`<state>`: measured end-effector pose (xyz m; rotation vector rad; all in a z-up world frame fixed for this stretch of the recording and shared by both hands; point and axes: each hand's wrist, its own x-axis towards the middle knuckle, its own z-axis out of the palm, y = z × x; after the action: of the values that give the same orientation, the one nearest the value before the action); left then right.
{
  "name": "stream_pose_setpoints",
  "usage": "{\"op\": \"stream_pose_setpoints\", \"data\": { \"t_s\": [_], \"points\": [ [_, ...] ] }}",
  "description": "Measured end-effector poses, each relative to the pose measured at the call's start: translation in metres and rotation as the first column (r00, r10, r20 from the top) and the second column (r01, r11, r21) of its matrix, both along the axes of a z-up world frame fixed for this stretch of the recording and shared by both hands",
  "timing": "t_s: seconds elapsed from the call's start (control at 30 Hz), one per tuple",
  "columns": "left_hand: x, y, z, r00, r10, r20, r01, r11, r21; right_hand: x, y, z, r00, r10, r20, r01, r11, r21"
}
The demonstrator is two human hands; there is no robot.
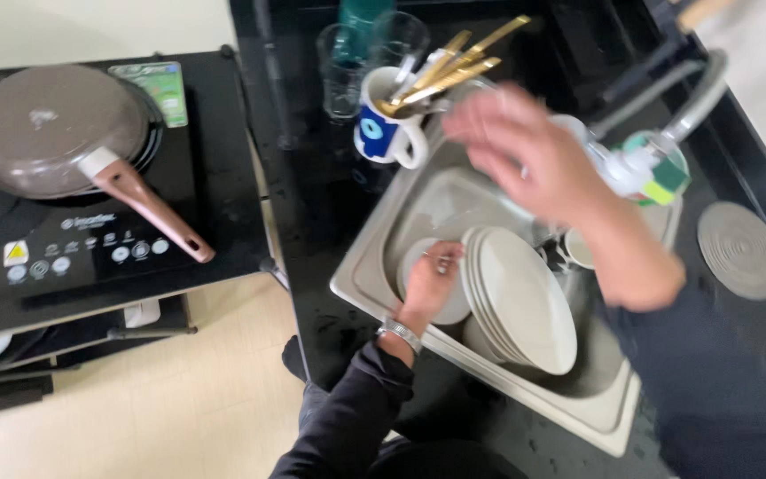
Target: The person washes plates, mugs, and cutlery by hand in a sink, rinsing them under running water.
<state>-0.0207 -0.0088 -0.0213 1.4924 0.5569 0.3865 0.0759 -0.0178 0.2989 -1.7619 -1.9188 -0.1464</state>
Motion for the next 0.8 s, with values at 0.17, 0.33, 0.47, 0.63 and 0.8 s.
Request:
{"op": "stream_pose_setpoints", "data": {
  "t_s": [0.17,0.33,0.47,0.63,0.8],
  "points": [
    [-0.004,0.01,-0.008,0.999,-0.009,0.035,0.008,0.999,0.047,-0.004,-0.182,-0.113,0.833,-0.401,-0.382,0.388,0.915,-0.113],
    [-0.011,0.009,0.015,0.999,0.004,0.053,-0.004,1.0,0.01,-0.007,-0.328,-0.242,0.314,-0.679,-0.663,0.678,0.649,-0.344],
    [-0.009,0.007,0.007,0.997,0.068,0.022,-0.067,0.997,-0.038,-0.009,-0.351,-0.259,0.113,-0.627,-0.771,0.753,0.56,-0.345],
    [-0.014,0.0,0.048,0.99,0.131,-0.052,-0.134,0.989,-0.066,0.013,-0.329,-0.255,0.054,-0.557,-0.829,0.765,0.556,-0.324],
    [-0.017,-0.003,0.051,0.987,0.126,-0.102,-0.125,0.992,0.016,0.024,-0.299,-0.258,0.067,-0.471,-0.88,0.743,0.611,-0.271]
  ]
}}
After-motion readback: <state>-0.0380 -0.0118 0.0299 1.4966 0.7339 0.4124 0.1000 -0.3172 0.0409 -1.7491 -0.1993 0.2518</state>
